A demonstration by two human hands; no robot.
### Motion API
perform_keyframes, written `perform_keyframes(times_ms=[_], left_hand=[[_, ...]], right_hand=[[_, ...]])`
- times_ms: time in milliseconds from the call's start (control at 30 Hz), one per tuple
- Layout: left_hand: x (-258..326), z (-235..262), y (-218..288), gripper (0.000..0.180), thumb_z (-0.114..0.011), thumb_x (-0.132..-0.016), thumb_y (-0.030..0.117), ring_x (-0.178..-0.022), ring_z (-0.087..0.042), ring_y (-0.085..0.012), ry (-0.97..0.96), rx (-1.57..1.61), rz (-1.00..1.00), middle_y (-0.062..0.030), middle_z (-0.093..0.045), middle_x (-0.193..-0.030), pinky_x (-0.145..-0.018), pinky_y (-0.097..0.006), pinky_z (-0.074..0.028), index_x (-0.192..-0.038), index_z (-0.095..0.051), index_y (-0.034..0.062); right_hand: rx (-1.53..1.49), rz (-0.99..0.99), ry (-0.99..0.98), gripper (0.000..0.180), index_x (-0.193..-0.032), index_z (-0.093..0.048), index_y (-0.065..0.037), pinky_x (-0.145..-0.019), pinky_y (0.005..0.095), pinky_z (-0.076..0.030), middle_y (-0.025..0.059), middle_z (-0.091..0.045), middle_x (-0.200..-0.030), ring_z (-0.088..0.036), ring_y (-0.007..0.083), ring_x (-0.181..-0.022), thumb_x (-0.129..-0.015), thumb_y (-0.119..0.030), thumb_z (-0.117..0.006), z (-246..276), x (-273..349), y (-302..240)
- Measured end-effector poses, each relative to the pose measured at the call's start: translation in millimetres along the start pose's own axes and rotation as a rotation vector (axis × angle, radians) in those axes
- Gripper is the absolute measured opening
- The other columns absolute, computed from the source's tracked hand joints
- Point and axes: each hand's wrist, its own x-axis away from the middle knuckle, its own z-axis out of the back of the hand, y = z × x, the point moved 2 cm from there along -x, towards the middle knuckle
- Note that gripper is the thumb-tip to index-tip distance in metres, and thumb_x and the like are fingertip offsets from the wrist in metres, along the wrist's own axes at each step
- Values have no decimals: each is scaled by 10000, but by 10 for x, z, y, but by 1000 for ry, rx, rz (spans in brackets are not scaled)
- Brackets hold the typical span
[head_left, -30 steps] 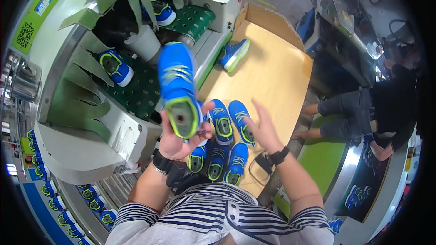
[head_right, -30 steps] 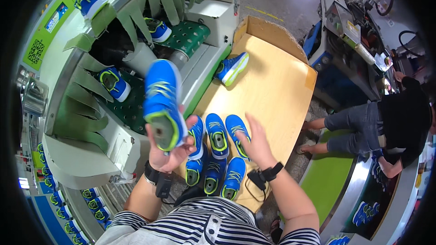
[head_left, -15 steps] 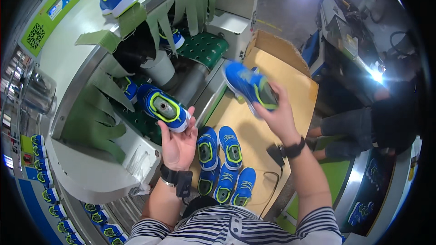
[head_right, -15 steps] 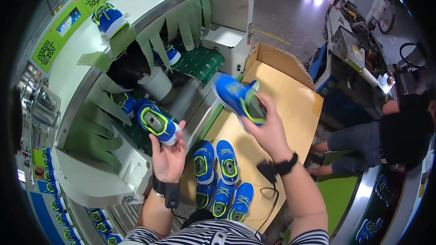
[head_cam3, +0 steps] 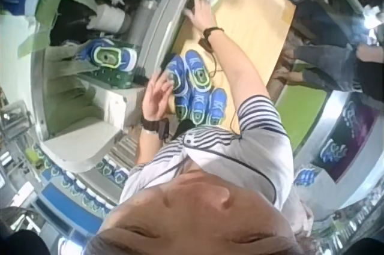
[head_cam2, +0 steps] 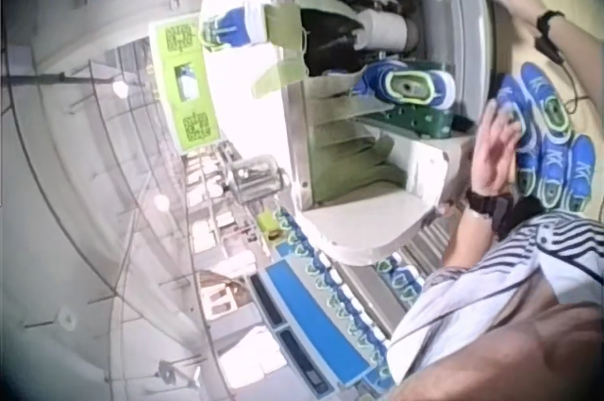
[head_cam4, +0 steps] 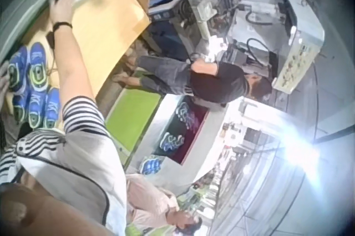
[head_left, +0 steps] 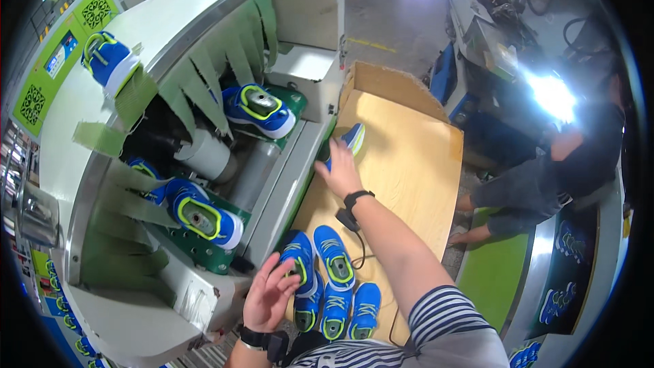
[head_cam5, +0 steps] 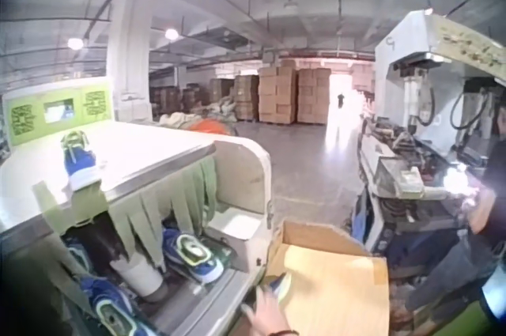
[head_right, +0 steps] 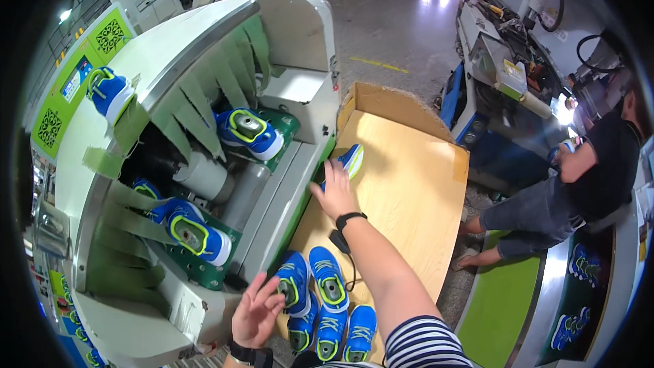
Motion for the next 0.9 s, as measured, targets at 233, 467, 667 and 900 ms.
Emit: perform_keyframes(times_ms=[233,467,667,900], left_hand=[[169,139,22,674,-549,-1016,375,-1224,-598,-358,-34,-123,110,-229,-519,-1456,-1077,-457,-433,-1550,-311,40],[263,236,-45,603,-547,-1025,344,-1205,-611,-347,-14,-57,167,-226,-558,-1410,-1049,-455,-454,-1514,-372,37],[78,40,-160,510,-521,-1041,290,-1200,-610,-332,-144,-87,269,-207,-582,-1379,-1021,-444,-453,-1482,-423,53],[-206,-402,-523,435,-547,-1039,234,-1172,-619,-294,-306,-244,336,-171,-618,-1317,-974,-405,-487,-1423,-483,40]], right_hand=[[432,-54,39,863,-1472,-406,-104,-1160,531,-346,276,-321,-1554,-319,428,-1456,-721,-151,-827,120,-9,501],[-331,-291,-48,712,-1415,-388,-61,-1104,413,-419,257,-495,-1385,-491,367,-1335,-805,-119,-751,1184,1469,1140],[-220,-322,-355,1082,-1580,-130,-44,-1165,398,-355,256,-432,-1473,-428,343,-1414,-750,-115,-820,1975,3533,939],[-66,-412,-452,1047,-1569,-208,-93,-1152,436,-368,247,-391,-1386,-443,431,-1315,-731,-196,-827,2146,4515,588]])
